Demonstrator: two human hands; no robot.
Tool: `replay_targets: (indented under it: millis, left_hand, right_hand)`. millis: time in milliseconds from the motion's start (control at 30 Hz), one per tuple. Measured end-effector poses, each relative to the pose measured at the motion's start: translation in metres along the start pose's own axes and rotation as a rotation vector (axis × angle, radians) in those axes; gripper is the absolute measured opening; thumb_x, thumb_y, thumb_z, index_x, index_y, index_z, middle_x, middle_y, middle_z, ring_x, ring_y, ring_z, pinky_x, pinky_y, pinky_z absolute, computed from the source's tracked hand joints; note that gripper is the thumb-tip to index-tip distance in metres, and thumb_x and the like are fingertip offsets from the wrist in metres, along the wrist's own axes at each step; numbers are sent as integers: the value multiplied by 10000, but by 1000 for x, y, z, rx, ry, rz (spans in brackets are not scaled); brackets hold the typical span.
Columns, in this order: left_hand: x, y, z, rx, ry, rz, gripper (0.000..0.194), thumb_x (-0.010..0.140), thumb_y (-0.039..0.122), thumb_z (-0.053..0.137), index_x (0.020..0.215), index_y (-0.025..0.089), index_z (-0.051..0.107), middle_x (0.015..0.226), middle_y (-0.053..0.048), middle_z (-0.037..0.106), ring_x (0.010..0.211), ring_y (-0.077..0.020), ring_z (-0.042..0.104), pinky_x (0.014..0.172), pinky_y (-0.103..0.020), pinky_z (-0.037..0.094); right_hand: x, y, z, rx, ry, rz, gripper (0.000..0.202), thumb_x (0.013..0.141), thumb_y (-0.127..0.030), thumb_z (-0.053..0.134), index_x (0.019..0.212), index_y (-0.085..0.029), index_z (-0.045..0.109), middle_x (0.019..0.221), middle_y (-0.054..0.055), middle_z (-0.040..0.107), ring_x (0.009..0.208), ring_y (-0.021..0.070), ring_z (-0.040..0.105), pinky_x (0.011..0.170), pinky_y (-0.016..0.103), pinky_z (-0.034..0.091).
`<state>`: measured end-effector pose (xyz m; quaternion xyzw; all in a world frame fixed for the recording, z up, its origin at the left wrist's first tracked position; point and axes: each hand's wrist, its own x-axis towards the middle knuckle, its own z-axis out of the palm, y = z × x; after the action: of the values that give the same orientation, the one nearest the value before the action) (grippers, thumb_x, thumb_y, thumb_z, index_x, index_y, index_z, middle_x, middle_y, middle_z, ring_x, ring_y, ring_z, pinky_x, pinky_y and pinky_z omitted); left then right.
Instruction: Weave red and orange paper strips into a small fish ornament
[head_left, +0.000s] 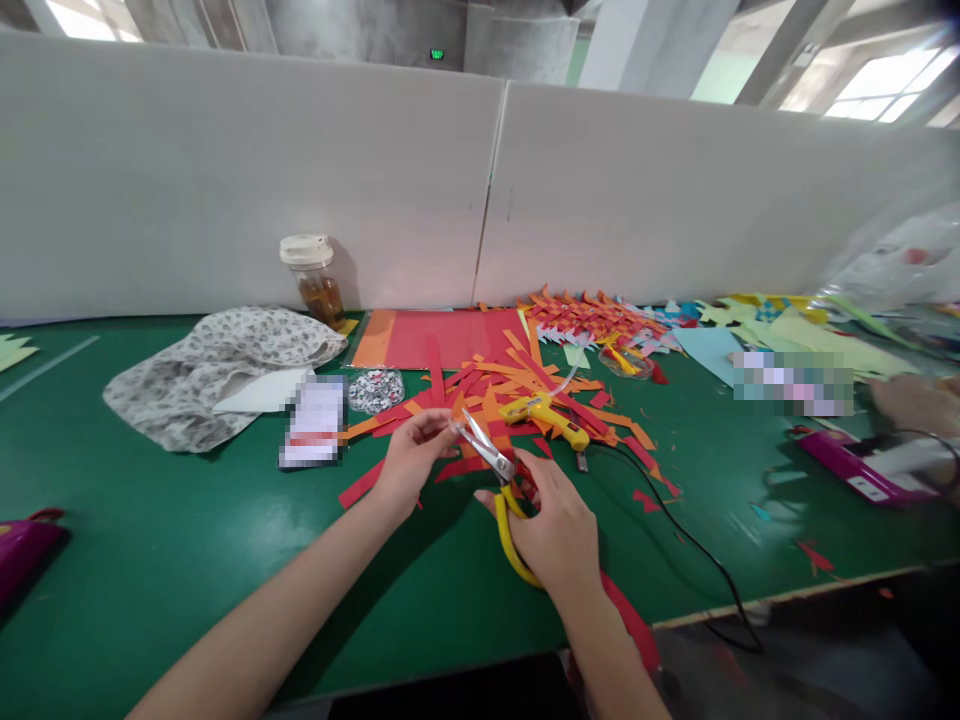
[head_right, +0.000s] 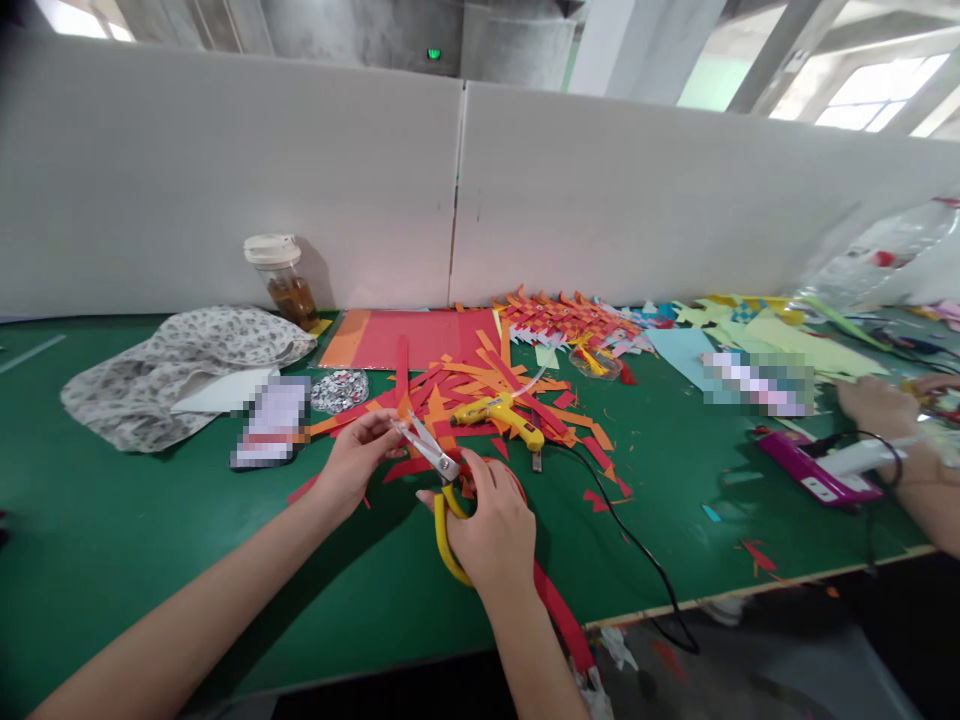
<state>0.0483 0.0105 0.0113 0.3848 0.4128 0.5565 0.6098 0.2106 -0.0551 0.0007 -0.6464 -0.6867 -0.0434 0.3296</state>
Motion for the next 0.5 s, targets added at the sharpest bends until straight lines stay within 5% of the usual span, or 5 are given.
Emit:
replay_targets:
  millis: [500]
  left_hand:
    - [-12, -5, 8, -139, -87, 47, 212, 665, 265, 735, 809, 180, 602, 775, 21, 631, 699, -87, 582, 623, -195, 493]
  right_hand:
    - [2, 1, -4, 104, -29, 30, 457, 725, -406, 626, 1147, -250, 546, 1009, 50, 619, 963, 225, 585, 705, 285, 469]
